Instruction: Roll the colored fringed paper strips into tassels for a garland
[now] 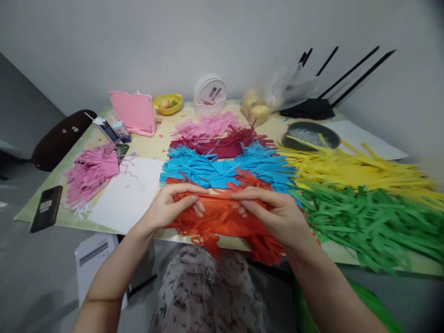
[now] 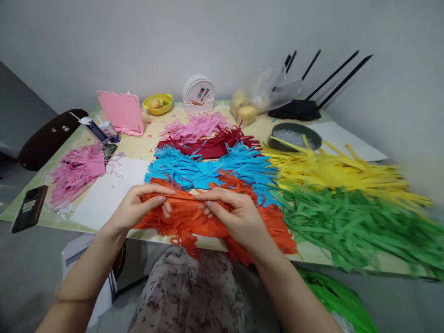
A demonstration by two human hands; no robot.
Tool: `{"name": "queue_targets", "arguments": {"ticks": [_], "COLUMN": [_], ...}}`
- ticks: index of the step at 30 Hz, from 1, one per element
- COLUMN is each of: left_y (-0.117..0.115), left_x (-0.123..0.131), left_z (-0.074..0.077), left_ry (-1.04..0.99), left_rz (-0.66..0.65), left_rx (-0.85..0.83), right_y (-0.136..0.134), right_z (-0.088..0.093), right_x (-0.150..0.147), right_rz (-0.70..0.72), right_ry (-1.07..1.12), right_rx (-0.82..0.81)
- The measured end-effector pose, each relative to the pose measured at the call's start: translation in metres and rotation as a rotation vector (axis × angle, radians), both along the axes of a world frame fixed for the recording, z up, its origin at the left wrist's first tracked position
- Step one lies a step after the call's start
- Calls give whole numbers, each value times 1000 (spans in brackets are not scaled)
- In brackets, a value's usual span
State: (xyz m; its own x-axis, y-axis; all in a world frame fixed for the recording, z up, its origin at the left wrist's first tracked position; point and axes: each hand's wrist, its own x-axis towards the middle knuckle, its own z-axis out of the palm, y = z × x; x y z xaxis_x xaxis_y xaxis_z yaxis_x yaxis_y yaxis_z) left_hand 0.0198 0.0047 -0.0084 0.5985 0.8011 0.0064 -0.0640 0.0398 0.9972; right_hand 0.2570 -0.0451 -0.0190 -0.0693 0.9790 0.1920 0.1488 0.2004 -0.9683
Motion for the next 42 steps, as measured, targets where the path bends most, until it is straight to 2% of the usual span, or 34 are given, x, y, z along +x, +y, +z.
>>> {"name": "queue_targets", "arguments": {"ticks": [6, 10, 12, 16, 19, 21, 25, 28, 32, 38, 40, 42], "left_y": [3, 0, -2, -1, 0, -1, -4, -5, -4, -6, -6, -4], "left_x": [-3, -2, -1, 0, 0, 1, 3, 4, 5, 10, 8, 1], "left_z": [-8, -6, -4, -3, -3, -3, -3, -4, -9, -22, -21, -14], "left_ry": [-76, -32, 42, 280, 399, 347, 23, -92, -89, -139, -103, 4], "left_rz": [-22, 31, 87, 139, 158, 159, 82, 75, 101, 155, 134, 57], "left_rx": [-36, -35, 50, 370, 470, 378, 21, -96, -124, -138, -98, 35], "right_y": [4, 2, 0, -3, -1, 0, -1, -3, -2, 5, 5, 5], "right_z": [-7, -2, 1, 1, -1, -1, -1, -1, -3, -15, -16, -14], "right_x": [1, -3, -5, -8, -8, -7, -9, -12, -13, -16, -17, -15], "right_rz": [7, -26, -80, -151, -156, -143, -64, -54, -52, -58, -78, -86], "right_ry": [63, -60, -175, -388, -397, -309, -3, 110, 148, 342, 363, 301], "right_rx": [-21, 46, 86, 155, 136, 86, -54, -109, -118, -138, -145, -123]}}
